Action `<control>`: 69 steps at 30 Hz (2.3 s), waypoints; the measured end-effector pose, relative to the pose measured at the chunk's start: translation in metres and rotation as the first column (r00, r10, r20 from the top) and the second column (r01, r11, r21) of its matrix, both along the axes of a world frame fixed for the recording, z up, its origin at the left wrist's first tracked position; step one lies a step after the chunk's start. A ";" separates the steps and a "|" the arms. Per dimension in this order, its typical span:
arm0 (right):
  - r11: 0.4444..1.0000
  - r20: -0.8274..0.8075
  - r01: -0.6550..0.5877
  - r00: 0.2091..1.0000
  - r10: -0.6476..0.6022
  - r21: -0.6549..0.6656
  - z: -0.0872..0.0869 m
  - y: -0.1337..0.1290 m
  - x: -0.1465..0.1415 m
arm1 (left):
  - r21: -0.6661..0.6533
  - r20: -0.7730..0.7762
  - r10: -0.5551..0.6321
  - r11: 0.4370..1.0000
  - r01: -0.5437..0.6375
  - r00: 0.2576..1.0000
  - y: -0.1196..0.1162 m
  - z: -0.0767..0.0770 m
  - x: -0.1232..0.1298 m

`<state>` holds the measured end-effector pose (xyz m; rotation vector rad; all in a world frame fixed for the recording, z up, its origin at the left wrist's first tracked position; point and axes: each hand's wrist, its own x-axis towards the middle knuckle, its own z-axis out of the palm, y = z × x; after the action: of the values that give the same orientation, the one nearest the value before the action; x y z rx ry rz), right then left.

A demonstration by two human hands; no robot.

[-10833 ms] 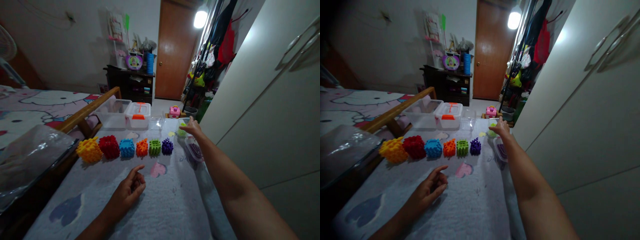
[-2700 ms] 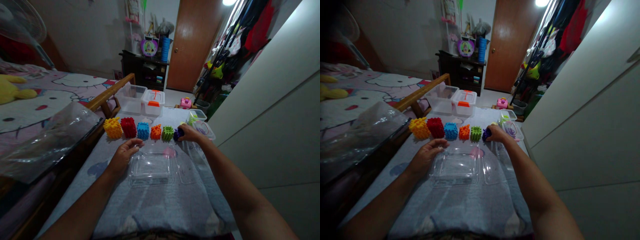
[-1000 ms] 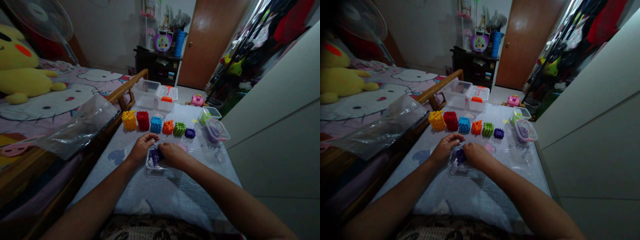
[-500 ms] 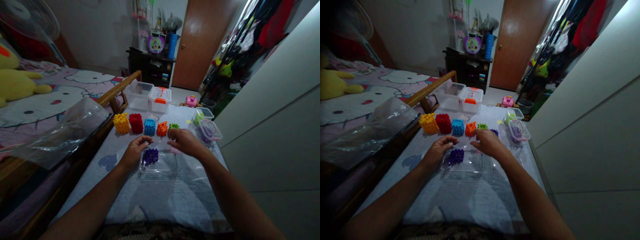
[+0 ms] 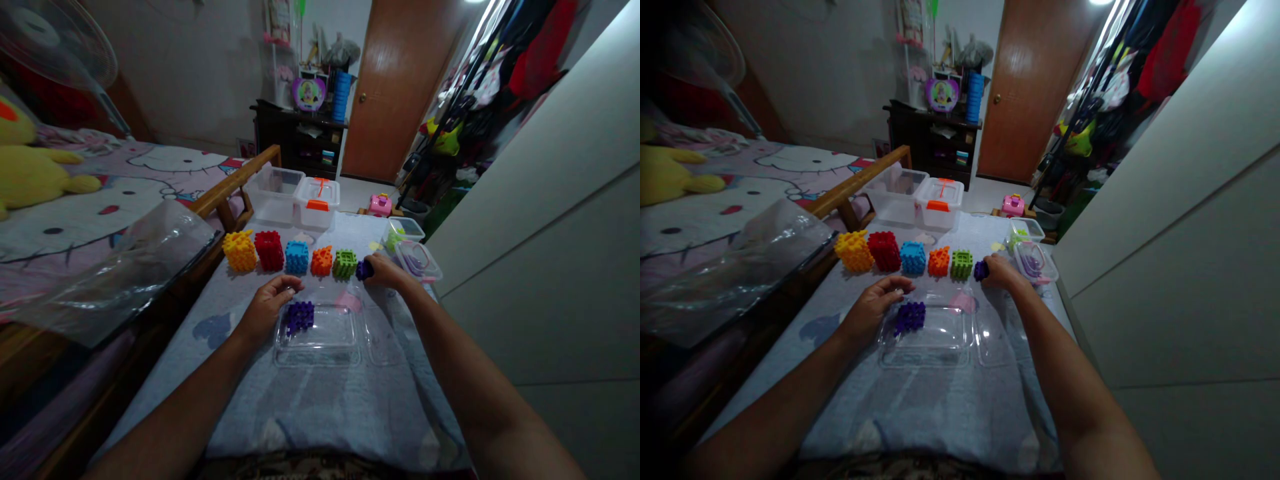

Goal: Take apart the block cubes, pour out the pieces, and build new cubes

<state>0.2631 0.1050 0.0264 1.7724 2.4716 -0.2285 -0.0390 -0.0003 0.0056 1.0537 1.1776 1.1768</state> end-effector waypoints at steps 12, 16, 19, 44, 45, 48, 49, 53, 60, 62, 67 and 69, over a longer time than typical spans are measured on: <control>0.996 -0.164 0.002 0.986 0.013 0.088 0.047 -0.025 0.008 | 0.024 -0.001 -0.001 1.000 0.002 1.000 0.000 0.000 0.001; 0.993 -0.217 -0.077 0.972 0.095 0.089 0.084 -0.049 -0.010 | 0.033 0.003 -0.019 0.999 0.019 1.000 0.002 -0.004 0.000; 0.973 -0.264 -0.230 0.937 0.231 0.033 0.103 -0.076 -0.038 | 0.032 0.014 -0.020 0.999 0.019 1.000 0.003 -0.004 0.000; 0.861 0.085 -0.441 0.876 0.474 -0.252 0.046 -0.100 -0.112 | 0.063 0.020 -0.046 0.997 0.045 0.999 0.001 -0.002 -0.001; 0.869 0.088 -0.433 0.882 0.464 -0.240 0.045 -0.100 -0.112 | 0.058 0.026 -0.046 0.997 0.045 0.999 0.001 -0.002 -0.001; 0.893 0.095 -0.395 0.902 0.422 -0.217 0.044 -0.103 -0.112 | 0.048 0.031 -0.045 0.998 0.044 0.999 0.001 -0.002 -0.001; 0.899 0.093 -0.382 0.908 0.408 -0.215 0.045 -0.104 -0.112 | 0.046 0.029 -0.042 0.998 0.041 0.999 0.001 -0.002 -0.001; 0.912 0.073 -0.345 0.927 0.368 -0.223 0.049 -0.105 -0.108 | 0.043 0.016 -0.032 0.999 0.032 0.999 0.000 0.000 0.000; 0.915 0.050 -0.356 0.927 0.371 -0.190 0.050 -0.107 -0.109 | 0.031 0.020 -0.027 0.999 0.026 0.999 -0.002 0.003 0.001; 0.915 0.062 -0.360 0.925 0.376 -0.185 0.050 -0.108 -0.109 | 0.029 0.019 -0.026 0.999 0.026 0.999 -0.002 0.003 0.001; 0.925 0.048 -0.341 0.934 0.353 -0.167 0.053 -0.109 -0.107 | 0.032 0.020 -0.035 0.999 0.034 0.999 -0.001 0.001 0.001; 0.928 0.053 -0.332 0.937 0.344 -0.168 0.054 -0.109 -0.107 | 0.035 0.021 -0.040 0.999 0.039 0.999 -0.001 0.000 0.001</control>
<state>0.1560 -0.0043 0.0801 1.2435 2.5661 -0.3052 -0.0384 -0.0014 0.0061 1.0836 1.1184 1.1783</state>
